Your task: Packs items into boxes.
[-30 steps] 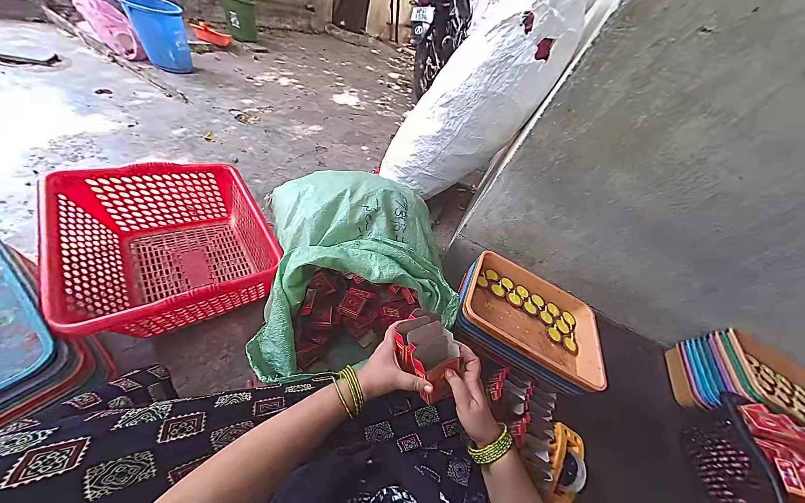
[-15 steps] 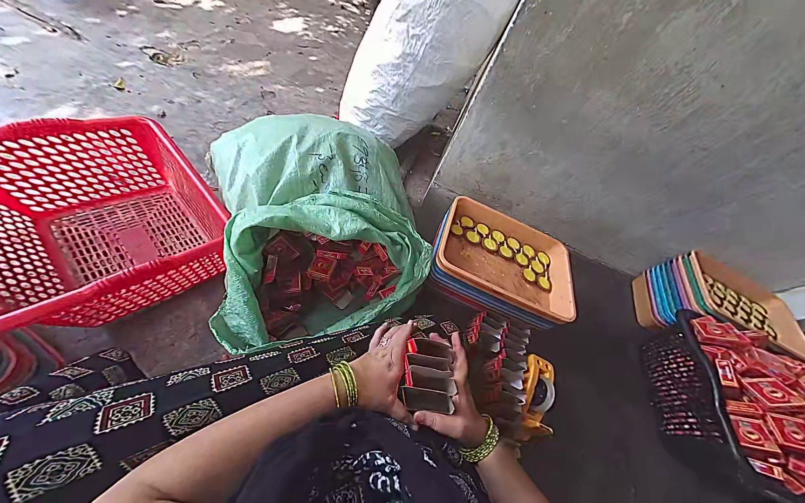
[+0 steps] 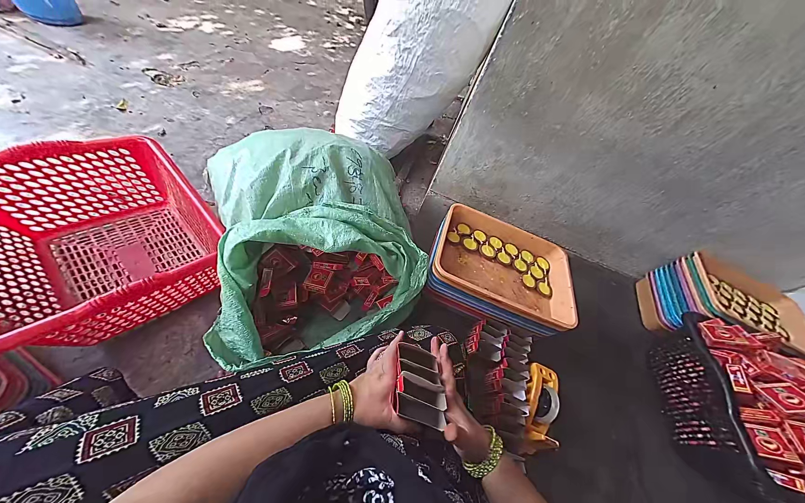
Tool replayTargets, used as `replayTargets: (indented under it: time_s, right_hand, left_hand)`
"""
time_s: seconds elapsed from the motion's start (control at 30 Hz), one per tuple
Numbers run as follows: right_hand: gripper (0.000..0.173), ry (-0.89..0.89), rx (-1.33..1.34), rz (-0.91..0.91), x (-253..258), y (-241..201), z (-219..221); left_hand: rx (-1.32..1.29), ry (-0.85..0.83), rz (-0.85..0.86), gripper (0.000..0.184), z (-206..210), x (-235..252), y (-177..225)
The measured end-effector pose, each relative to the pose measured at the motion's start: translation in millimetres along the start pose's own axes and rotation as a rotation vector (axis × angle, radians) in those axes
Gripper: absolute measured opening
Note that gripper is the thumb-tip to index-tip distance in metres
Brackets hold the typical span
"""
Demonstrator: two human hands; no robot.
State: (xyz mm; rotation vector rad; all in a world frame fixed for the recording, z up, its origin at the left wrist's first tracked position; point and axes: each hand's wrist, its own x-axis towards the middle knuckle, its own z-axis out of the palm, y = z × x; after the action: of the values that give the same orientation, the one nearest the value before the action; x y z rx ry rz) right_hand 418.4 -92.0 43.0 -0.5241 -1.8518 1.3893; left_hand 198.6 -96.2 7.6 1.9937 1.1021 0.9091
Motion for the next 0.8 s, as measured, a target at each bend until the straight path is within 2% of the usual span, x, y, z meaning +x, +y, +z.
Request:
replayTargets:
  time_s: [0.07, 0.1, 0.13, 0.2, 0.23, 0.27, 0.33, 0.4, 0.47, 0.67, 0.8]
  right_hand:
    - [0.129, -0.054, -0.088, 0.041, 12.9, -8.5, -29.7]
    - [0.119, -0.025, -0.148, 0.049, 24.3, -8.5, -49.4]
    - [0.101, 0.060, -0.202, 0.065, 38.7, -7.2, -69.9]
    - [0.049, 0.335, -0.356, 0.158, 77.0, -4.5, -109.7]
    - [0.036, 0.463, -0.498, 0.235, 100.1, 0.0, -130.4]
    - [0.033, 0.540, -0.663, 0.322, 123.5, 9.1, -153.1]
    - [0.032, 0.547, -0.907, 0.538, 168.2, 28.4, -193.9]
    - [0.033, 0.481, -1.030, 0.729, 208.2, 50.6, -223.1]
    - [0.039, 0.421, -1.113, 0.844, 238.6, 74.0, -243.1]
    - [0.060, 0.398, -1.267, 1.029, 283.7, 116.7, -264.5]
    - [0.062, 0.494, -1.198, 1.010, 285.4, 124.6, -275.2]
  left_hand:
    - [-0.059, 0.009, -0.026, 0.156, -4.1, 4.4, 2.0]
    - [-0.089, 0.032, -0.013, 0.155, -5.3, 8.7, 1.0]
    - [-0.115, 0.053, 0.006, 0.154, -6.5, 13.8, -1.1]
    - [-0.145, 0.092, 0.030, 0.153, -9.2, 24.2, -5.5]
    - [-0.143, 0.105, 0.026, 0.152, -11.0, 28.5, -8.1]
    - [-0.134, 0.115, 0.025, 0.152, -12.6, 31.8, -12.5]
    - [-0.132, 0.111, 0.019, 0.152, -13.8, 33.2, -22.8]
    - [-0.152, 0.102, 0.023, 0.153, -12.8, 30.9, -32.5]
    - [-0.192, 0.100, 0.024, 0.155, -12.1, 30.1, -38.3]
    - [-0.226, 0.101, -0.005, 0.157, -18.2, 31.8, -42.7]
    - [-0.257, 0.071, -0.041, 0.157, -20.7, 32.5, -45.1]
